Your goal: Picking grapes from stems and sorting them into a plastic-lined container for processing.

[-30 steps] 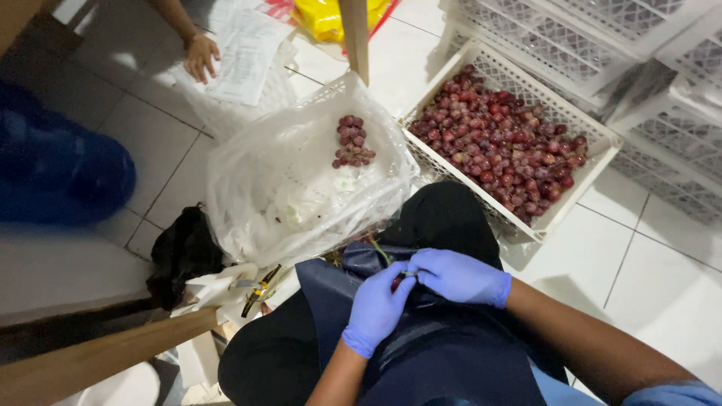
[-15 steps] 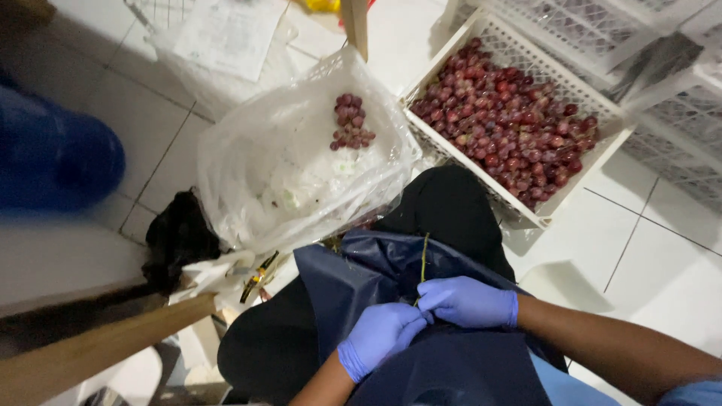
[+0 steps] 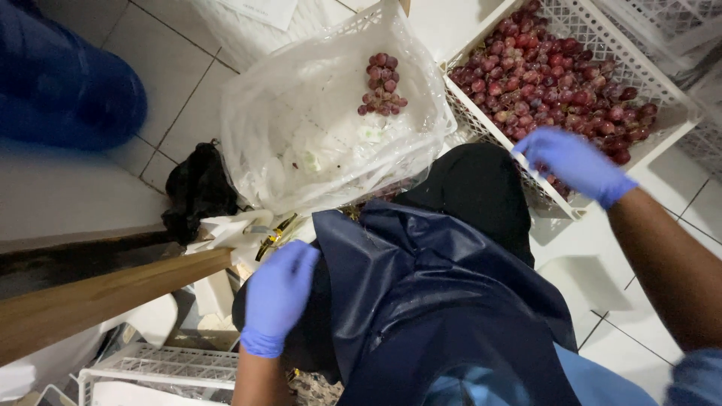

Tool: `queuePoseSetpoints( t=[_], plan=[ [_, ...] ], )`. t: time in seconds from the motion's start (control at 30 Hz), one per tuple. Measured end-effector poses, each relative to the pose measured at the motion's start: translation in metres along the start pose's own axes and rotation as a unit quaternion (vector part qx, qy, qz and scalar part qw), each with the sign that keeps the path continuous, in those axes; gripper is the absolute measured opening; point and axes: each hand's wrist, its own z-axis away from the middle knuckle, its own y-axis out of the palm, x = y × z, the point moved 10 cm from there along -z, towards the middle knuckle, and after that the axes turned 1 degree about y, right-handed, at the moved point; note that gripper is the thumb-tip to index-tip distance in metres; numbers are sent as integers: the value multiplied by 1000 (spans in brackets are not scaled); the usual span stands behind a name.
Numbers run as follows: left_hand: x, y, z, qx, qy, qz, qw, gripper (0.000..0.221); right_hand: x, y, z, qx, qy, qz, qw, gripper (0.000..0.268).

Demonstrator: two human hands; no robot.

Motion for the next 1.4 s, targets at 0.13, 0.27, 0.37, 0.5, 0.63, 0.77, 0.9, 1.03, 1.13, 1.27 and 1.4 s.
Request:
queuePoseSetpoints(
  t=[0.13, 0.27, 0.37, 0.5, 0.63, 0.77, 0.9, 1.03, 1.13, 1.27, 1.4],
  plan=[
    [68, -23, 13, -58, -188, -80, 977, 32, -7, -57, -51, -177, -158, 120, 964, 29],
    [99, -55, 36, -58, -335, -114, 934, 70, 52, -64, -11, -355, -287, 266, 849, 45],
    [98, -78, 53, -127, -362, -90, 919, 76, 87, -25, 10, -334, -402, 205, 828, 37],
    [76, -79, 51, -296, -243, 119, 916, 13, 69, 83, -6, -55, -275, -260, 924, 23],
    [-15, -21, -3, -261, -71, 307, 913, 29, 76, 206, 10, 190, -148, -474, 847, 32],
    [-109, 59, -46, -25, 82, 352, 932, 31, 59, 258, 18, 292, 52, -663, 688, 32],
    [-144, 79, -73, -31, 214, 124, 968, 40, 61, 170, 23, -24, -367, -120, 922, 78],
    [-101, 84, -150, -53, 193, 207, 958, 32, 1, 122, -39, 181, -63, -643, 742, 31],
    [-40, 107, -230, -109, 147, 211, 960, 23, -23, 49, -60, 89, -67, -618, 778, 29],
    [26, 164, -322, -110, 38, 41, 992, 19, -20, -54, -46, -259, -174, -203, 928, 30],
    [38, 202, -373, -76, -5, -53, 996, 18, 41, -44, -54, -342, -360, 36, 867, 28]
  ],
)
